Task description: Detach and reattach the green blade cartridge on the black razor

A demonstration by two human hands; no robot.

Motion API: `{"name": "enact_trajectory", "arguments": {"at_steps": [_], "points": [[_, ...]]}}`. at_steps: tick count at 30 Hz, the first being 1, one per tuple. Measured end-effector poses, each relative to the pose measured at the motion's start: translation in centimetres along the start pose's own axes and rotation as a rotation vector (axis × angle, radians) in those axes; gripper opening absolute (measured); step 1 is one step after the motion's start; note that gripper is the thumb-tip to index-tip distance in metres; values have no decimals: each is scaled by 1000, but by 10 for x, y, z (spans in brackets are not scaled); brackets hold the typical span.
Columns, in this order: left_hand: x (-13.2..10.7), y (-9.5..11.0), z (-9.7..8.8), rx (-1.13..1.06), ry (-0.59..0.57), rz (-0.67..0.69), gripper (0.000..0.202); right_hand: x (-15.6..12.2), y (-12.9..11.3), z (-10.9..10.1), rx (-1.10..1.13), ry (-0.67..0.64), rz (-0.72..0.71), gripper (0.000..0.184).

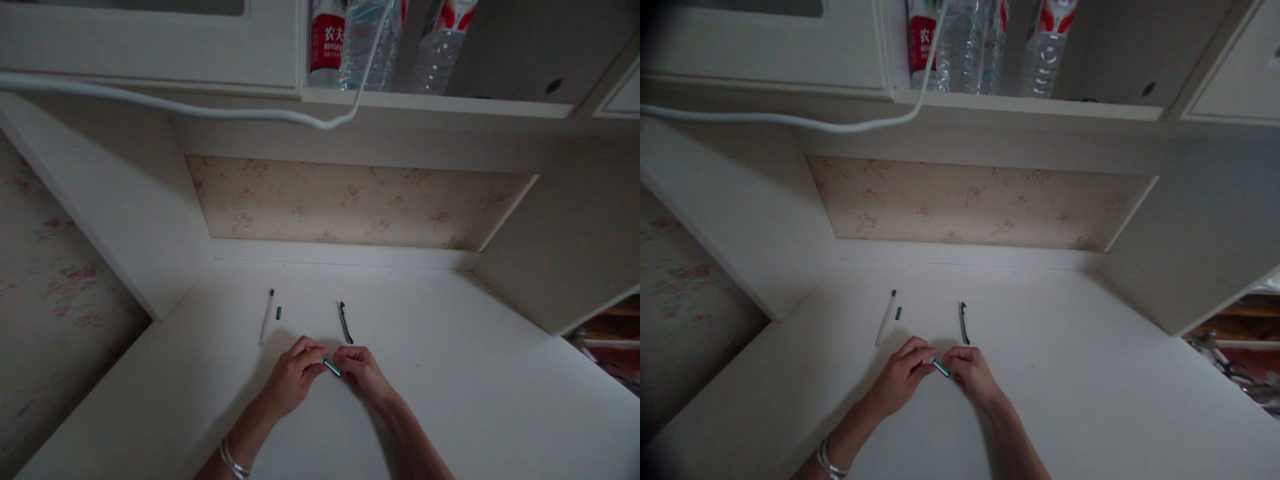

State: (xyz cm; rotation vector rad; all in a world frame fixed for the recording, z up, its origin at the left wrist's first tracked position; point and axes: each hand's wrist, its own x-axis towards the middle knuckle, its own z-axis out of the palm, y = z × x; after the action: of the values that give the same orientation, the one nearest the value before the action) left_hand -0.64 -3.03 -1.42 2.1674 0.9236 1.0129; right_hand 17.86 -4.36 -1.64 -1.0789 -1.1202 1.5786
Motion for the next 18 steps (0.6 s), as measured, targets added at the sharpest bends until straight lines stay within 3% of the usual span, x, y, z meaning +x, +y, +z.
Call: {"name": "enact_trajectory", "arguments": {"at_steps": [10, 15, 18], "points": [[1, 5, -5, 1, -18, 12, 17, 2, 5, -2, -25, 44, -6, 32], [2, 4, -6, -13, 93, 17, 17, 9, 17, -1, -131, 122, -69, 40], [2, 4, -7, -25, 139, 26, 16, 15, 21, 7, -279, 137, -140, 31]]}}
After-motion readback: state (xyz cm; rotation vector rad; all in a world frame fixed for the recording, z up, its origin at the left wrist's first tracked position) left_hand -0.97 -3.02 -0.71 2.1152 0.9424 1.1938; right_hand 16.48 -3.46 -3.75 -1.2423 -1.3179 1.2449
